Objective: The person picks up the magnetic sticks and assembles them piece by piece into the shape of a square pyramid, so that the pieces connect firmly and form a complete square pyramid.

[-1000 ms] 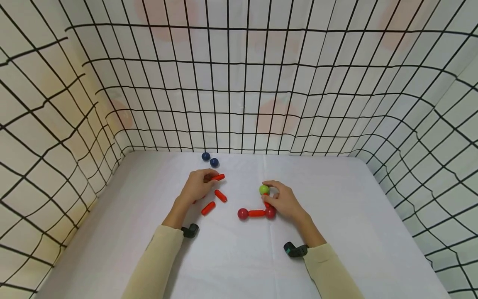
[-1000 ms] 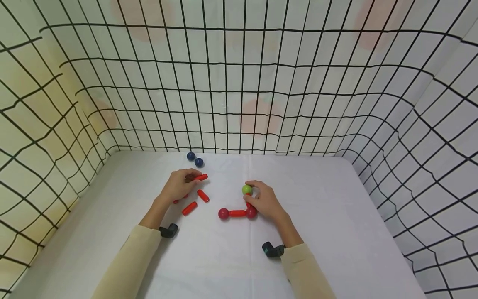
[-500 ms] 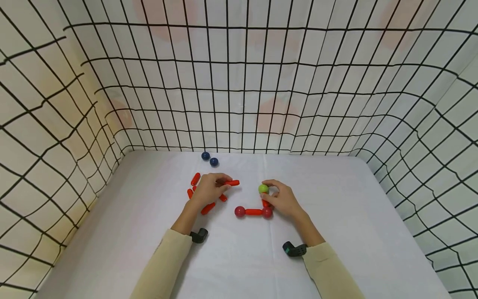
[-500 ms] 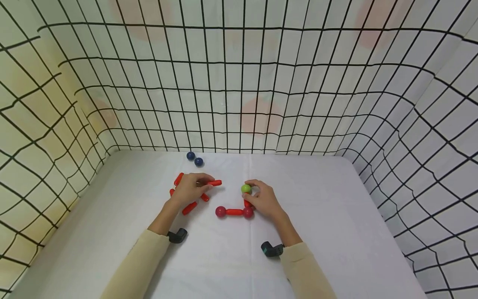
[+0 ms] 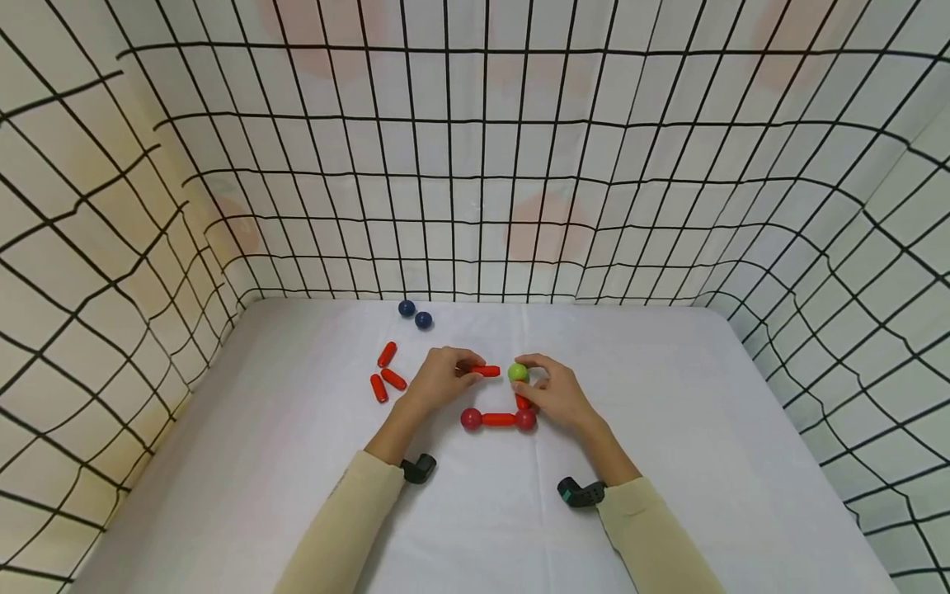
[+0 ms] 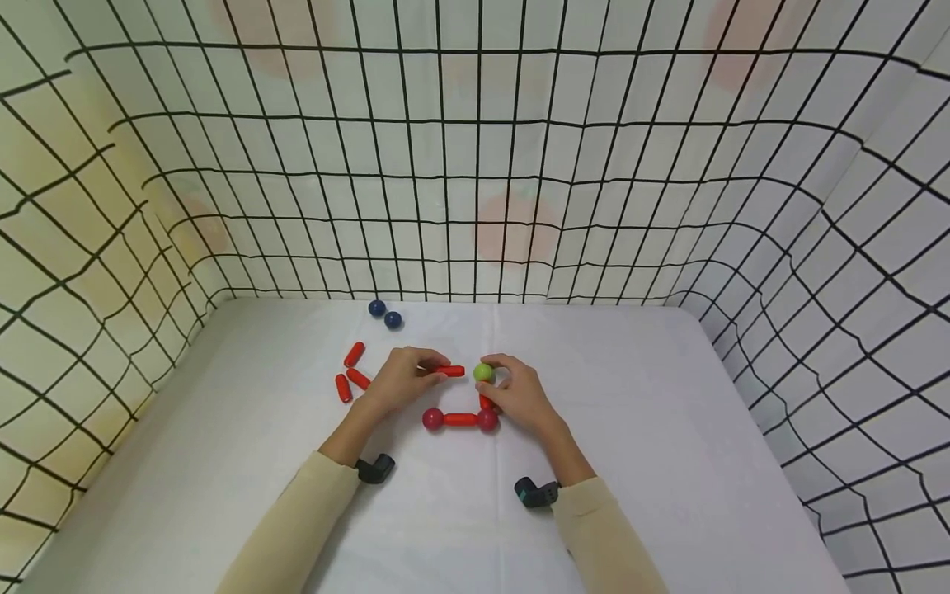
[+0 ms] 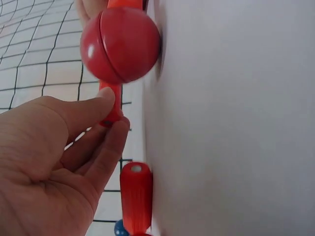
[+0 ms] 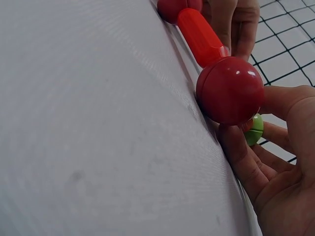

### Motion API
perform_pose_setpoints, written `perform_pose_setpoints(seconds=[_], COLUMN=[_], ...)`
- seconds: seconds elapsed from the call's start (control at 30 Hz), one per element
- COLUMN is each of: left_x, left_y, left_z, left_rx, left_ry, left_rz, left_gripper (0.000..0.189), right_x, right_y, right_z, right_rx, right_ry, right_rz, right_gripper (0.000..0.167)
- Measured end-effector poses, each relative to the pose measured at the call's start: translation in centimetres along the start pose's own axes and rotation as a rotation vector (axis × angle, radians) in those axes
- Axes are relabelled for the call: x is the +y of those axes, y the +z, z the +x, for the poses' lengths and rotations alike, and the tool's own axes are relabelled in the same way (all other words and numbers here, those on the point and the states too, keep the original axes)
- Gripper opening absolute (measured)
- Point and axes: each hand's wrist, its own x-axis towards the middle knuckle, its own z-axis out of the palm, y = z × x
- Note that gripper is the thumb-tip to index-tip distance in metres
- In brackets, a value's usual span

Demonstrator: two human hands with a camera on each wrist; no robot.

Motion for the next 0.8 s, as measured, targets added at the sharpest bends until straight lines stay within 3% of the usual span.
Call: perform_pose_setpoints(seconds=[0.53, 0.8], left_x=[0.4, 0.5], left_y=[1.0, 1.3], left_z=[1.0, 0.9], left_rx=[-0.041, -0.034], left_ry=[-0.020, -0.021], left_rz=[0.039, 0.034], left_gripper=[0.022, 0.020], right_x=[-0.5, 0.2], right_y=[0.3, 0.4], right_z=[0.3, 1.2], right_rx=[0.015, 0.053], right_ry=[-0.017, -0.105], right_rz=[-0.028, -0.096], right_gripper=[0.046, 0.040])
